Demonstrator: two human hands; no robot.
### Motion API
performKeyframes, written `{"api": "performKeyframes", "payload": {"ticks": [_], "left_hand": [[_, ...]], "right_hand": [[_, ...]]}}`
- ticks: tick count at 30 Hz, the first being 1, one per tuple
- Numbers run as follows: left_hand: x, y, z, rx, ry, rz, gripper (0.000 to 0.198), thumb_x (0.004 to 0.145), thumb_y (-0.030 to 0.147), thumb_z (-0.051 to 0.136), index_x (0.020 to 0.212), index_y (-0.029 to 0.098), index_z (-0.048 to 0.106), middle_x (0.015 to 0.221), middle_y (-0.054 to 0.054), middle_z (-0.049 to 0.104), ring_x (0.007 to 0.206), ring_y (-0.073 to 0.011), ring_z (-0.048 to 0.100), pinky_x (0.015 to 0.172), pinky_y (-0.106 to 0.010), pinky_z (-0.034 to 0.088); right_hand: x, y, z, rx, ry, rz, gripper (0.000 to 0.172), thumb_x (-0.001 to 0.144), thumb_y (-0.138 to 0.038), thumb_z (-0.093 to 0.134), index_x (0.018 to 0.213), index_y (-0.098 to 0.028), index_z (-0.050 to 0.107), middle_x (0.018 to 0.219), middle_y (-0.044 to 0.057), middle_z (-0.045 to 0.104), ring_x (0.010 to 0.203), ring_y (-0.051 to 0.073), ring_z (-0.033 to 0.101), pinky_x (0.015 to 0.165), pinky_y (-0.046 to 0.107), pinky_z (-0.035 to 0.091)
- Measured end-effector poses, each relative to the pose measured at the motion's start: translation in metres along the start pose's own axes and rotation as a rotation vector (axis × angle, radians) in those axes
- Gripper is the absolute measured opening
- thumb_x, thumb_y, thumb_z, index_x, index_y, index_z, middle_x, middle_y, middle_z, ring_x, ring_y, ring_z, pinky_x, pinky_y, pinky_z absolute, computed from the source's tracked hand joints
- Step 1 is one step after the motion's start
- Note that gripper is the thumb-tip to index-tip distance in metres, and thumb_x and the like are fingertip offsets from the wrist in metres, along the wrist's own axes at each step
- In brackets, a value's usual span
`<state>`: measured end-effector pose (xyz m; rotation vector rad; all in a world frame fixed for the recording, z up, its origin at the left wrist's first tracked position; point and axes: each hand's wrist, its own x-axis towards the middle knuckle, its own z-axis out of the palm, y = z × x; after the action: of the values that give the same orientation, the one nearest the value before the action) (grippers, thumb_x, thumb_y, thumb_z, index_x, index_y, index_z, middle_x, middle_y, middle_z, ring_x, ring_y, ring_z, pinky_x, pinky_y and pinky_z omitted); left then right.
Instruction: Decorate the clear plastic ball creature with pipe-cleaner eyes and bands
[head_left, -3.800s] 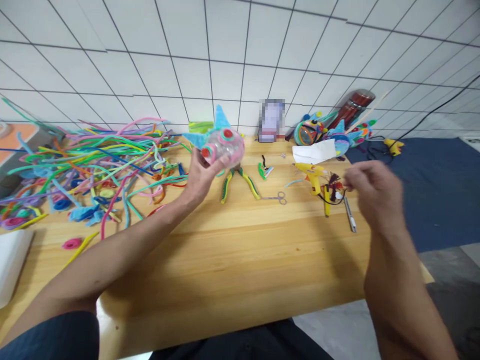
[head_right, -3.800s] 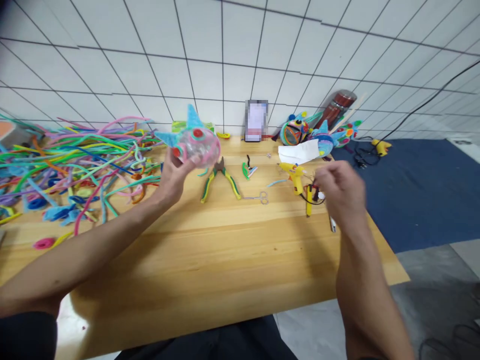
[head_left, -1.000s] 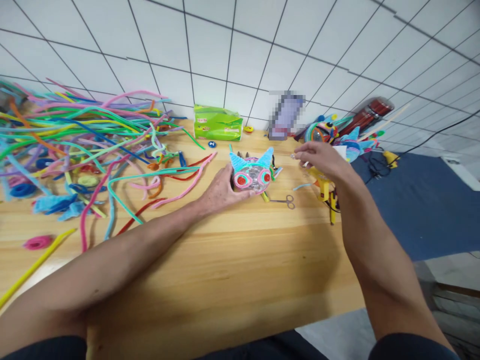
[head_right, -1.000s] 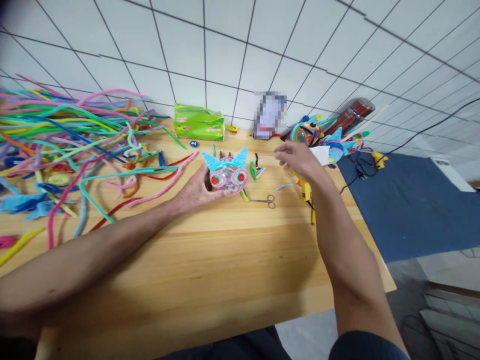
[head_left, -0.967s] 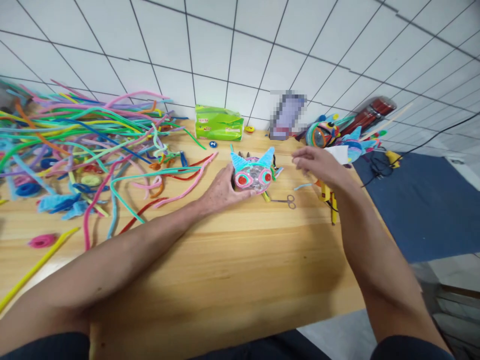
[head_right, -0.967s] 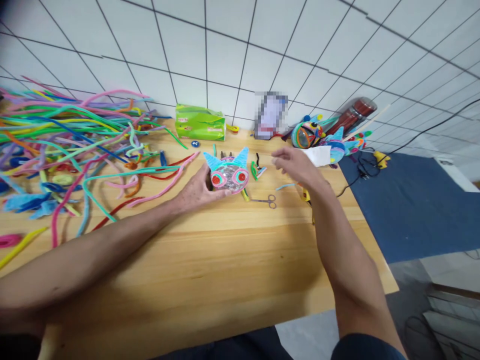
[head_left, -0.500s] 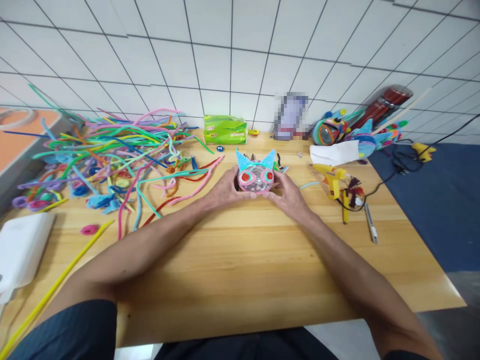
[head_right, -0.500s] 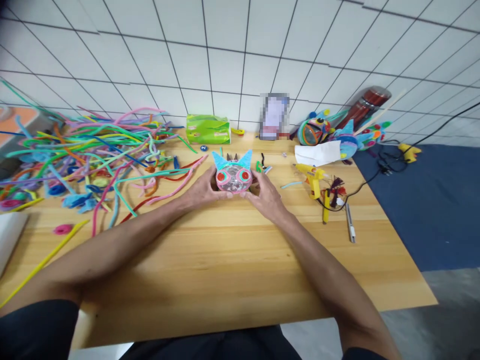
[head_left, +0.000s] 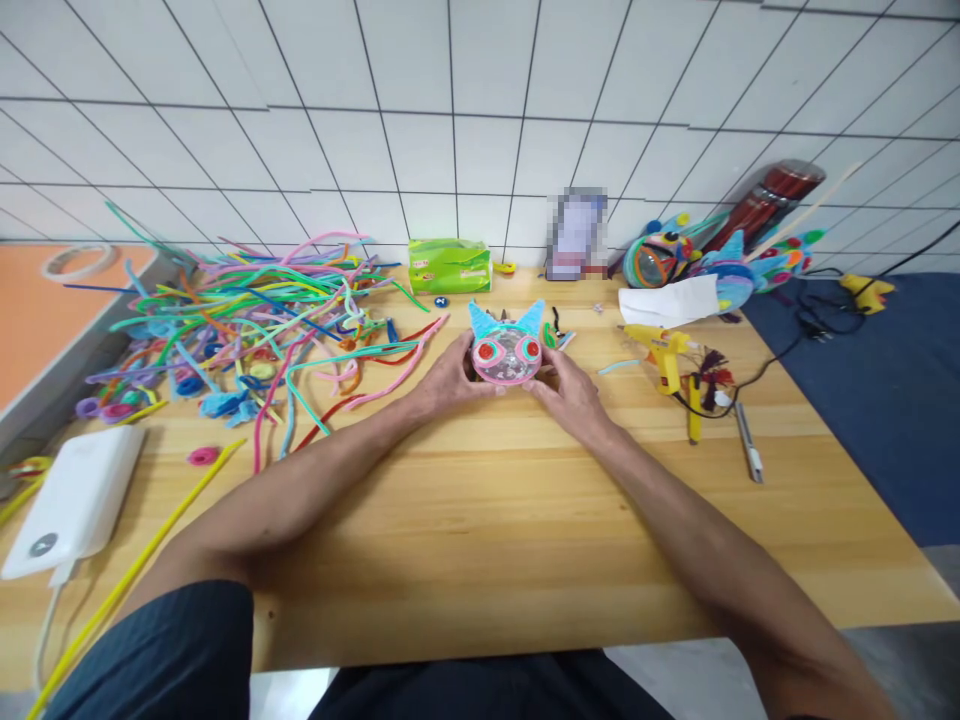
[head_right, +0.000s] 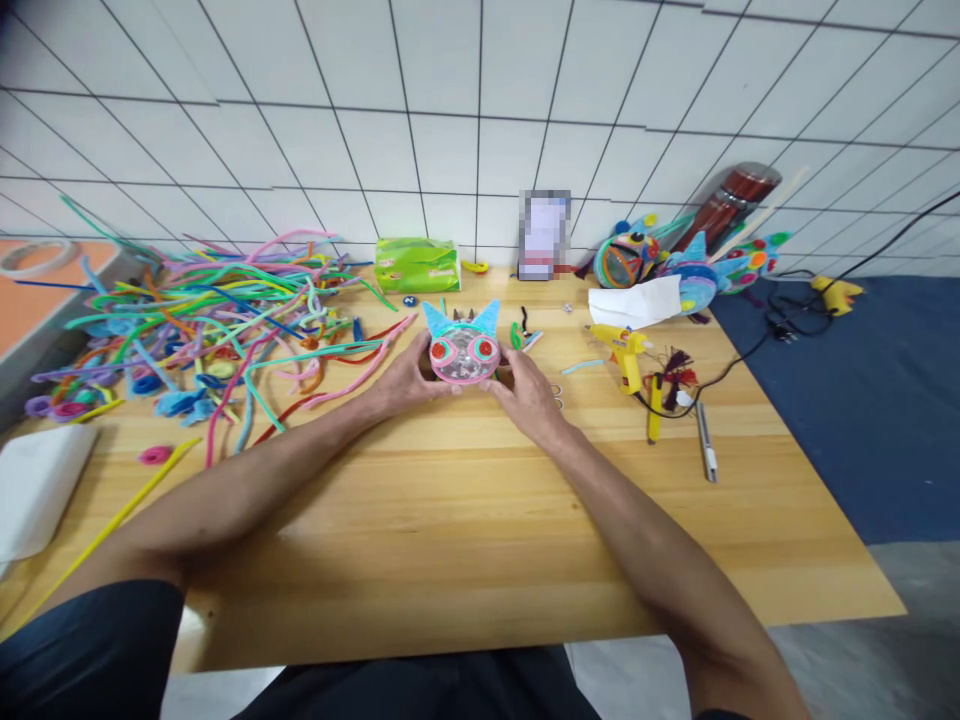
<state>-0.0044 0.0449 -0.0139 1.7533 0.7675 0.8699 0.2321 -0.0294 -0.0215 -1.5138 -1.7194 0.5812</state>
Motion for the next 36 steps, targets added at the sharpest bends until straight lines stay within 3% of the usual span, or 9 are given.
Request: {"api": "performKeyframes", "payload": {"ticks": [7, 15, 28, 36], "left_hand": [[0.0013, -0.0086, -0.0009, 0.032, 0.021, 0.038, 0.098, 0.065, 0.054, 0.098, 0.145, 0.018, 0.054, 0.149, -0.02, 0.066, 0.135, -0.0398, 0.068, 0.111, -0.058, 0.06], [-0.0006, -0.0033, 0.0004, 0.003, -0.004, 0.022, 0.094, 0.071, 0.047, 0.096, 0.145, 0.013, 0.051, 0.149, -0.021, 0.066, 0.136, -0.037, 0.068, 0.11, -0.052, 0.062], [-0.0016, -0.0027, -0.0024, 0.148, -0.002, 0.044, 0.091, 0.076, 0.046, 0.096, 0.148, 0.014, 0.051, 0.15, -0.02, 0.068, 0.135, -0.0366, 0.07, 0.115, -0.053, 0.059], [0.0004, 0.0006, -0.0011, 0.021, -0.019, 0.03, 0.112, 0.066, 0.066, 0.097, 0.153, 0.015, 0.046, 0.155, -0.022, 0.063, 0.141, -0.0401, 0.065, 0.119, -0.056, 0.055]], "right_hand": [[-0.0011, 0.0001, 0.0027, -0.011, -0.011, 0.023, 0.054, 0.094, -0.039, 0.071, 0.147, -0.027, 0.062, 0.14, 0.011, 0.076, 0.123, 0.032, 0.074, 0.107, 0.051, 0.059], [0.0001, 0.0041, 0.0028, 0.017, 0.005, -0.028, 0.055, 0.094, -0.039, 0.071, 0.147, -0.026, 0.064, 0.14, 0.013, 0.075, 0.123, 0.032, 0.073, 0.11, 0.052, 0.057], [-0.0015, -0.0003, 0.0024, 0.009, 0.007, -0.024, 0.056, 0.095, -0.037, 0.07, 0.149, -0.026, 0.062, 0.143, 0.012, 0.073, 0.118, 0.031, 0.075, 0.108, 0.052, 0.059], [0.0005, -0.0047, -0.0019, 0.034, -0.014, -0.008, 0.062, 0.092, -0.04, 0.072, 0.151, -0.025, 0.061, 0.144, 0.012, 0.074, 0.122, 0.032, 0.074, 0.109, 0.053, 0.059]]}}
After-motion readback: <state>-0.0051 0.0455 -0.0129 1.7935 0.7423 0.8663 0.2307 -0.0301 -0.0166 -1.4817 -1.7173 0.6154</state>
